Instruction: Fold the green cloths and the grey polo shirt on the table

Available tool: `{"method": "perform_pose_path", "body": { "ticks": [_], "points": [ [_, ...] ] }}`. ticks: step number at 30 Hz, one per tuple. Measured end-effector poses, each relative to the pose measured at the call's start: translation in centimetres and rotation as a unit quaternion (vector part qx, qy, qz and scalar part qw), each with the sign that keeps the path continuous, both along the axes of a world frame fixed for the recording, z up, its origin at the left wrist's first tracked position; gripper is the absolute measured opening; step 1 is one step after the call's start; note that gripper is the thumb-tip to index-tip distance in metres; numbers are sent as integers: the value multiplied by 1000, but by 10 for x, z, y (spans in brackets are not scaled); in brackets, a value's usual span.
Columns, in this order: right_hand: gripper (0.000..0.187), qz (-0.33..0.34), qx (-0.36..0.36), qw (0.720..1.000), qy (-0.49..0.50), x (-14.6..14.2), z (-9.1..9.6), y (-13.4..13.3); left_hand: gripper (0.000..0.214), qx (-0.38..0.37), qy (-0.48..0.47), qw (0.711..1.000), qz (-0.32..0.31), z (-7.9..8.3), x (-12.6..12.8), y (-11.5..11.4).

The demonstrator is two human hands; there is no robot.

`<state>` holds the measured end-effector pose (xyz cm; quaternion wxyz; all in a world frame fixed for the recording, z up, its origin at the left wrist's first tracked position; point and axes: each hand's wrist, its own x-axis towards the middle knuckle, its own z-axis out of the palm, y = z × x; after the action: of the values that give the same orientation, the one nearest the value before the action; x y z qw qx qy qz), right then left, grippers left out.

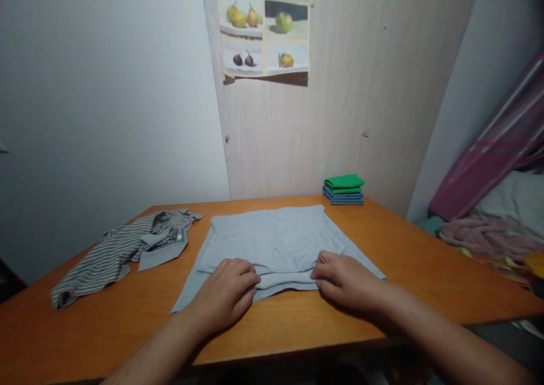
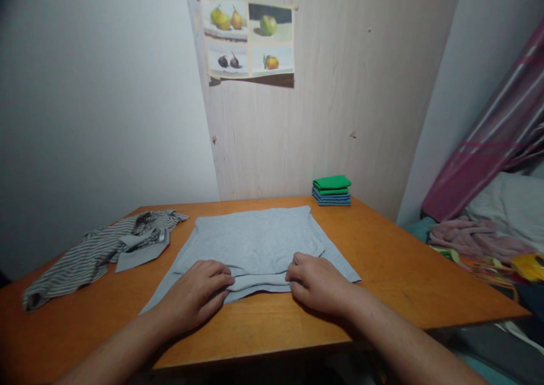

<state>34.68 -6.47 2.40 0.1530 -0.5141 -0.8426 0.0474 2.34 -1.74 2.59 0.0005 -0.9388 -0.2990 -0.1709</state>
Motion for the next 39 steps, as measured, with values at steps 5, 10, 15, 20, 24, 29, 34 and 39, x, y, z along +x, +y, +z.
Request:
{"method": "perform_pose_path", "body": {
  "ticks": [5,10,15,20,24,29,34,39],
  "points": [
    [20,-46,2,995,84,5,2,3,16,-44,-63,997,13,2,-2,-3],
    [19,-49,13,993,108,3,2,9,21,-70,-156,981,93,-4,-22,15],
    [18,3,15,992,123,-21,8,18,20,-68,-139,980,125,-8,-41,28],
    [17,88,-13,988,123,-59,17,37,25,-45,-114,986,118,-17,-43,23],
    [16,123,-50,985,108,-83,10,50,23,-36,-122,983,135,-26,-44,19],
    [18,140,-85,978,128,-91,-15,58,21,-26,-172,965,197,-28,-47,18],
    [20,138,-107,974,146,-87,-22,56,17,-38,-259,916,304,-28,-54,21],
    [33,143,-122,973,137,-86,-16,53,19,-40,-255,910,325,-30,-59,25]
  ]
}}
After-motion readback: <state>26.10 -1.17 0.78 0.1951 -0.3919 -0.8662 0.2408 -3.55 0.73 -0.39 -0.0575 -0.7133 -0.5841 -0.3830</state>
